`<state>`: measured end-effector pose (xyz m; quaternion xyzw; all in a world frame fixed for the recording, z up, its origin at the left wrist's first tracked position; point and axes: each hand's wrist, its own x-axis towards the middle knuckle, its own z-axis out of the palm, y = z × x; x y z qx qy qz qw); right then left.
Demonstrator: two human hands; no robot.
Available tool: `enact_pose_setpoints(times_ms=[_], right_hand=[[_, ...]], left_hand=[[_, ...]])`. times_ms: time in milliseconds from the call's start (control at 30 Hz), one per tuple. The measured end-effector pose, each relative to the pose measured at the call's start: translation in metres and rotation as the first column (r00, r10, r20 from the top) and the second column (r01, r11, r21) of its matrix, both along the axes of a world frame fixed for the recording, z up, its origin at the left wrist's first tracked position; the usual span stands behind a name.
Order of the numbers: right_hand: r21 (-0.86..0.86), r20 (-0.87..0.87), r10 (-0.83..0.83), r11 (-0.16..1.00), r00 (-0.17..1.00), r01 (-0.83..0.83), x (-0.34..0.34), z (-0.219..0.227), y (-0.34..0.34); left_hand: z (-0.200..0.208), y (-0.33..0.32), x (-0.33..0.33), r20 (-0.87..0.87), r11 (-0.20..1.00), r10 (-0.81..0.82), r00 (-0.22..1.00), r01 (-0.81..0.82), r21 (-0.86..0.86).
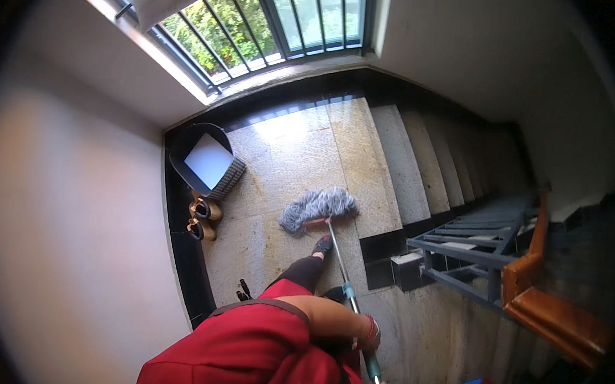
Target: The person cleans a staircase using a mop to wipe the steps, followed by using a broom and dustpan to sweep debris on a landing.
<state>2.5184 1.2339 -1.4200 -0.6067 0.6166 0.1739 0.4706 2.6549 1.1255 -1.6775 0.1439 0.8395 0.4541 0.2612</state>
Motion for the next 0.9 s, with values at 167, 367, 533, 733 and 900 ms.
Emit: enact_pose_setpoints(times_ms=[167, 367, 533, 733, 900], right_hand=[[0.109, -0.028, 0.053, 0.993, 0.998, -0.050, 0.105, -0.016, -0.146], [0.081, 0.117, 0.203, 0.974, 0.972, -0.213, 0.280, -0.091, -0.359], [0.020, 0.023, 0.307, 0.951, 0.951, -0.308, 0.389, -0.128, -0.470], [-0.049, 0.061, 0.122, 0.992, 0.991, -0.119, 0.332, -0.054, -0.573], [-0.042, -0.087, -0.010, 0.999, 0.996, 0.006, 0.303, -0.022, -0.588]], left_hand=[[0.009, -0.149, 0.129, 0.088, 0.831, 0.534, 0.841, -0.502, -0.242], [-0.049, -0.269, 0.346, -0.293, -0.050, 0.954, 0.065, -0.928, -0.369], [-0.064, -0.365, 0.426, -0.508, -0.571, 0.785, -0.355, -0.734, -0.369], [-0.028, -0.480, 0.372, -0.381, -0.307, 0.910, -0.164, -0.883, -0.356], [-0.023, -0.528, 0.298, -0.327, -0.092, 0.944, 0.037, -0.925, -0.370]])
